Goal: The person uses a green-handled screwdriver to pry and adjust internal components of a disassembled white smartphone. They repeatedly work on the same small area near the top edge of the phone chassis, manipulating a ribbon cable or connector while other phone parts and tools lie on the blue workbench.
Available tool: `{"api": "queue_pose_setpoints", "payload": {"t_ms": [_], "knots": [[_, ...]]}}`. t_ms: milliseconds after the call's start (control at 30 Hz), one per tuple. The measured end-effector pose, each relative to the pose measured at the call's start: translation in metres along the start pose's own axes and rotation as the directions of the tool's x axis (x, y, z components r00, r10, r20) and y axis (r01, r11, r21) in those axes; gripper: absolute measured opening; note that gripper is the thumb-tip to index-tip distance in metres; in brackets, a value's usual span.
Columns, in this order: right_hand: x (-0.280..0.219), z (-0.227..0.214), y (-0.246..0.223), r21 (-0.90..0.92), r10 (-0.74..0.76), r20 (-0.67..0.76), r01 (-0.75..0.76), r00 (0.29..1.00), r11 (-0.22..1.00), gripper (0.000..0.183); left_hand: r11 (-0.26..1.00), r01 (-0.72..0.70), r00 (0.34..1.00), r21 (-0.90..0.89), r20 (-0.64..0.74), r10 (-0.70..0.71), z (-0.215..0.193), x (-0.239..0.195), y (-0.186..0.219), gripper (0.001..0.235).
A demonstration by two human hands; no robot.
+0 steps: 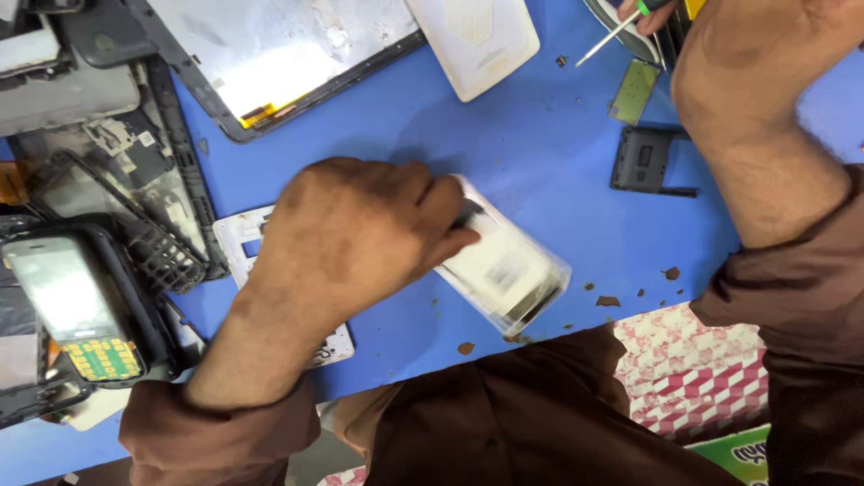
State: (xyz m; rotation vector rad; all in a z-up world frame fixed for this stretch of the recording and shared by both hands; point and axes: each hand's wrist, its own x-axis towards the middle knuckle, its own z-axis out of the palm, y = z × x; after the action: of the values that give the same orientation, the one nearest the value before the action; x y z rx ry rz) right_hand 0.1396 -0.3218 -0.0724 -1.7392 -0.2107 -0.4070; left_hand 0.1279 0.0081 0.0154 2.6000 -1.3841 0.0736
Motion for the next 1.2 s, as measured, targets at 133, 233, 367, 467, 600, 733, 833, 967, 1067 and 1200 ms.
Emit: {"api": "queue_pose_setpoints", "payload": {"t_ms": [133, 233, 367, 467, 600, 733, 833, 967, 1067, 1200], "knots": [[-0.001, 0.000, 0.002, 0.006, -0.009, -0.014, 0.009, 1.000, 1.000, 0.028, 0.996, 0.044, 0.999, 0.080, -0.009, -0.043, -0.014, -0.006, -0.008, 0.043], [0.003, 0.002, -0.001, 0.009, -0.033, -0.033, 0.034, 0.999, 0.999, 0.029, 1.000, 0.020, 1.000, -0.012, -0.015, -0.020, -0.015, -0.001, -0.009, 0.052], [0.007, 0.008, -0.009, 0.021, -0.069, -0.046, 0.070, 0.997, 0.997, 0.030, 0.997, -0.057, 0.998, -0.053, -0.040, 0.055, -0.007, 0.008, 0.001, 0.065], [0.006, 0.010, -0.011, 0.034, -0.090, -0.048, 0.092, 0.995, 0.995, 0.032, 0.992, -0.068, 0.995, -0.102, -0.075, 0.061, -0.007, 0.008, 0.008, 0.071], [0.011, 0.016, -0.012, 0.063, -0.114, -0.058, 0.118, 0.992, 0.991, 0.033, 0.983, -0.011, 1.000, -0.181, 0.003, 0.012, -0.008, 0.011, 0.009, 0.071], [0.016, 0.028, -0.031, 0.183, -0.111, -0.017, 0.112, 0.994, 0.977, 0.035, 0.965, 0.042, 0.999, -0.259, -0.001, -0.044, -0.008, 0.012, 0.009, 0.070], [-0.002, 0.027, -0.054, 0.435, 0.157, 0.101, -0.185, 0.982, 0.881, 0.041, 0.949, 0.086, 0.996, -0.303, 0.028, -0.082, -0.005, 0.009, 0.005, 0.071], [-0.046, -0.032, -0.078, 0.479, 0.067, 0.386, -0.262, 0.920, 0.838, 0.038, 0.940, 0.101, 0.995, -0.327, 0.060, -0.086, -0.004, 0.009, 0.002, 0.073], [-0.087, -0.053, -0.077, 0.393, 0.065, 0.437, -0.255, 0.897, 0.884, 0.037, 0.955, 0.061, 0.998, -0.289, 0.015, -0.059, -0.005, 0.009, 0.001, 0.080], [-0.145, -0.025, -0.077, 0.315, 0.247, 0.203, -0.302, 0.948, 0.900, 0.040, 0.970, 0.027, 1.000, -0.242, 0.021, -0.023, -0.005, 0.010, 0.000, 0.084]]}}
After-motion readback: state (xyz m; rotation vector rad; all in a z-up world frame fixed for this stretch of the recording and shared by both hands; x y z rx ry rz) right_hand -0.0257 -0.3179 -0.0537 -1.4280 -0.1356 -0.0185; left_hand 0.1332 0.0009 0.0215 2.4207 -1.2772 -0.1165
